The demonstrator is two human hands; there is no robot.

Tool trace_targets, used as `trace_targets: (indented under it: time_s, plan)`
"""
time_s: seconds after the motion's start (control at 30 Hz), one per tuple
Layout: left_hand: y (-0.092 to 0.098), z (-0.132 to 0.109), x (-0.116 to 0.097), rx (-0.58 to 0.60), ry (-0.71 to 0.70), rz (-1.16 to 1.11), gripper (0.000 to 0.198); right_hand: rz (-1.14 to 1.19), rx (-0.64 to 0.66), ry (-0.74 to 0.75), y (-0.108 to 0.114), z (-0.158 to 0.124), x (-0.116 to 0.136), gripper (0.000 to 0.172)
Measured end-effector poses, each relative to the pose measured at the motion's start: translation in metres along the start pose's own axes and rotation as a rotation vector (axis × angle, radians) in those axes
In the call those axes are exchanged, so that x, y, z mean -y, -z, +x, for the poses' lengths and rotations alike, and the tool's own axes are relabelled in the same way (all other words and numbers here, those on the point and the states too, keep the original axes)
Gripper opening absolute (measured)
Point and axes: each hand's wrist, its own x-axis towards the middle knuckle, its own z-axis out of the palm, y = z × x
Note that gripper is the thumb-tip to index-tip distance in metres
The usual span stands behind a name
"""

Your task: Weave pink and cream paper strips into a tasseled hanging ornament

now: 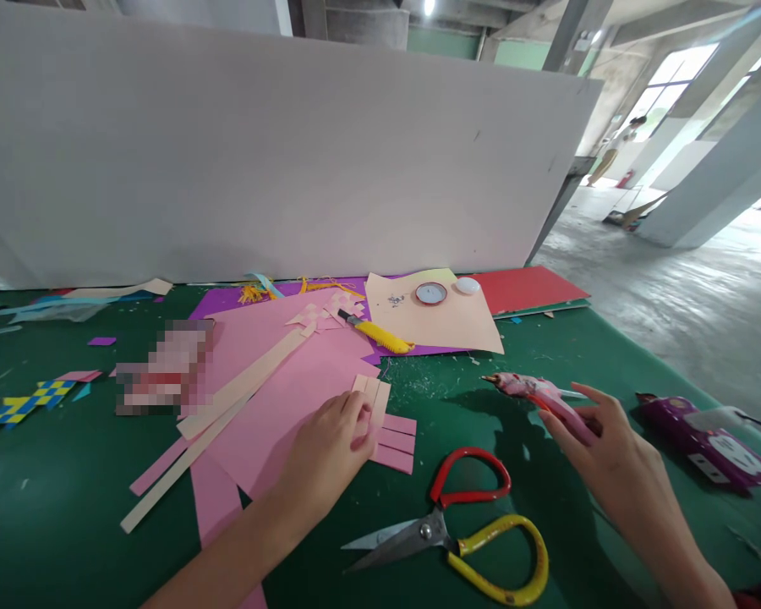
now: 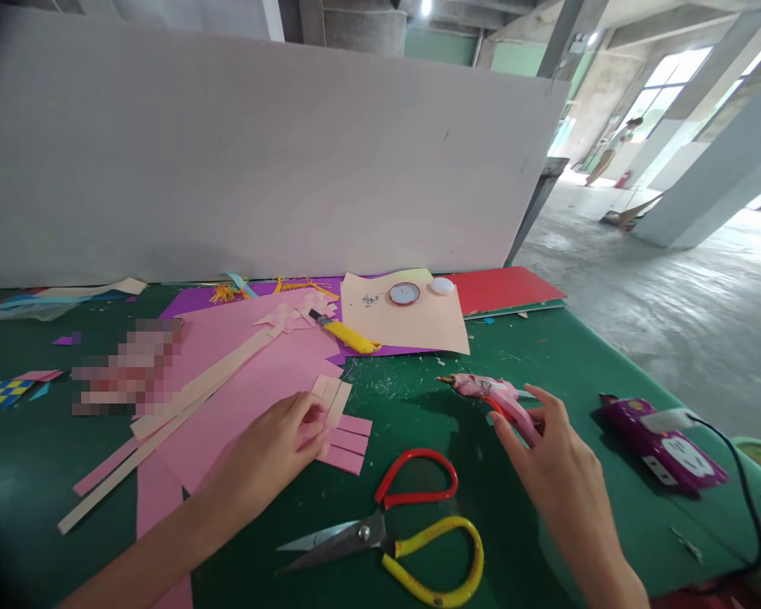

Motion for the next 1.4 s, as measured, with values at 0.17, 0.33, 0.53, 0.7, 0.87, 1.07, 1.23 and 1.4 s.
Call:
trace_targets:
  time_s: [0.17, 0.33, 0.53, 0.7, 0.87, 1.07, 1.23, 1.4]
  plan:
    - [0.002, -0.002, -0.001, 0.019, -0.036, 0.053, 0.019, -0.009, -0.013, 0.016, 0.0, -0.001, 0.001, 0.067]
    - [-0.001, -0.002, 0.002, -0.031, -0.055, 0.048, 0.013, -0.001, -0.003, 0.029, 0.0, -0.003, 0.007, 0.067]
    - [-0.007, 0.002, 0.003, -0.068, -0.118, 0.128, 0.015, -0.006, -0.004, 0.048, 0.0, -0.004, 0.008, 0.066]
    - [-0.012, 0.003, -0.003, -0.071, -0.141, 0.215, 0.015, -0.004, 0.019, 0.028, 0.002, -0.004, 0.011, 0.067]
    - [0.007, -0.008, 0.008, -0.005, -0.298, 0.108, 0.014, -0.007, 0.023, -0.006, 0.006, -0.002, 0.008, 0.068]
    - [0.02, -0.015, 0.031, 0.018, -0.731, 0.363, 0.028, -0.019, 0.014, 0.018, 0.001, -0.001, 0.001, 0.067]
    - [0.015, -0.009, 0.032, -0.137, -1.009, 0.618, 0.029, -0.021, 0.001, 0.042, 0.001, -0.002, 0.003, 0.067]
    - [0.015, -0.007, 0.032, -0.236, -1.005, 0.546, 0.029, -0.028, -0.014, 0.041, 0.004, -0.002, 0.001, 0.066]
